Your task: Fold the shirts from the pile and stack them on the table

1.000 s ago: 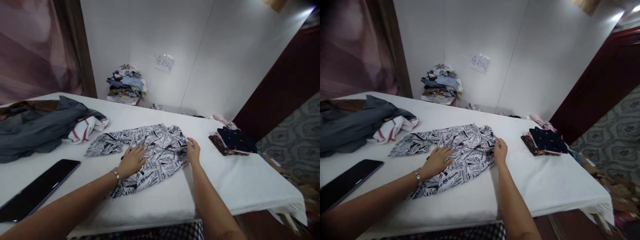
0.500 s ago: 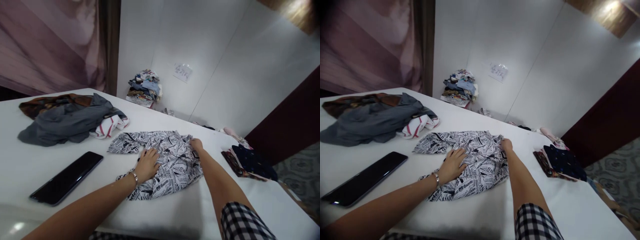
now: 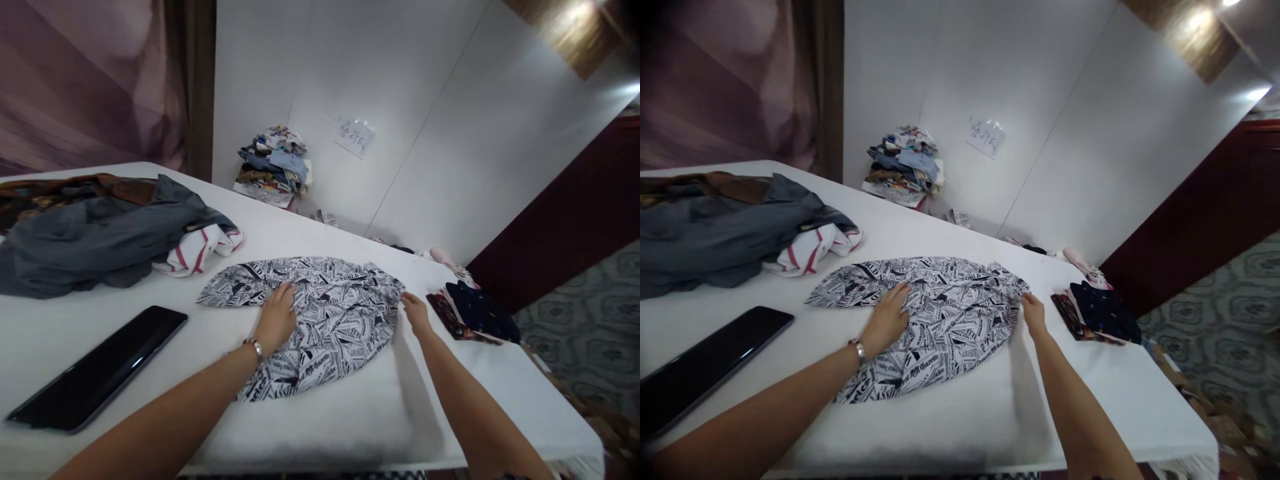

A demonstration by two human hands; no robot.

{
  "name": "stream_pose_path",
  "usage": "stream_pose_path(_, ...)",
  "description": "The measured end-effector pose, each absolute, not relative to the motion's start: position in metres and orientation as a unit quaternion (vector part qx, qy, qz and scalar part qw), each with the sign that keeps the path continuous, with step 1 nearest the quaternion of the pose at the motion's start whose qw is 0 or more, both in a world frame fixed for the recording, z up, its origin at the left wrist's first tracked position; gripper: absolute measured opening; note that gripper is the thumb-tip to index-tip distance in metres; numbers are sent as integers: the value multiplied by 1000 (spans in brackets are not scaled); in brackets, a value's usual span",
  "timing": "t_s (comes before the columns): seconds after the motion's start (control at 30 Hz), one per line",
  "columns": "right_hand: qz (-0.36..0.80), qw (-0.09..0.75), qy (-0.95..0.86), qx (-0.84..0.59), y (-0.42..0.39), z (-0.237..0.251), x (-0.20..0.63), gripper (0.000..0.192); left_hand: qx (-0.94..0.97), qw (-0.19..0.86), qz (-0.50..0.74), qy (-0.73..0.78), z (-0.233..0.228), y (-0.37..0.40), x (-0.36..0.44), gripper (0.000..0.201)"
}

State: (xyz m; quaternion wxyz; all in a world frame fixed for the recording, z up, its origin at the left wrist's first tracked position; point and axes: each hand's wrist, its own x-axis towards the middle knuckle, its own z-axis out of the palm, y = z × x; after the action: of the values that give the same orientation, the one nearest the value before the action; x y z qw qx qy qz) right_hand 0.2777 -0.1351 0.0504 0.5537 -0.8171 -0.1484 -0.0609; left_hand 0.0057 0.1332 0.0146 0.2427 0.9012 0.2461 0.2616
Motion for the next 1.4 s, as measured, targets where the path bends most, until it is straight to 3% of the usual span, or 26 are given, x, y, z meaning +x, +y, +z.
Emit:
stream_pose_path(0.1,-3,516,-227,-826,-137,29,230,33,896,268,271,228,17,147,3,40)
stream_pose_path(0.23,38,359,-455,-814,-138,16,168,44,870,314,297,237,23,160,-1,28)
stream_pose_path(0.33,7,274,-553,-787,-138,17,148,29,840,328,346,260,28,166,-3,28)
stream_pose_path(0.4,0,272,-567,-777,-137,21,145,22,818,330,378,281,31,170,-4,31)
stream_pose_path(0.63,92,406,-468,-779,-124,27,138,18,824,319,402,240,76,154,-20,30)
stream_pose_path(0.77,221,576,-349,-706,-113,35,130,48,876,307,365,74,104,88,-24,28)
stream_pose_path(0.83,261,652,-296,-648,-109,44,125,54,907,298,293,-46,100,50,-22,27)
stream_pose_path(0.9,310,697,-247,-598,-107,53,120,49,927,283,204,-134,86,19,-21,24)
stream_pose_path(1.03,405,724,-138,-541,-112,59,109,54,930,299,111,-183,59,-8,-25,20)
stream_pose_path(1.23,318,772,-107,-540,-127,58,123,42,932,299,137,-152,57,7,-27,27)
stream_pose_path(1.4,127,858,-66,-494,-160,85,192,27,970,197,138,-23,38,42,-30,51)
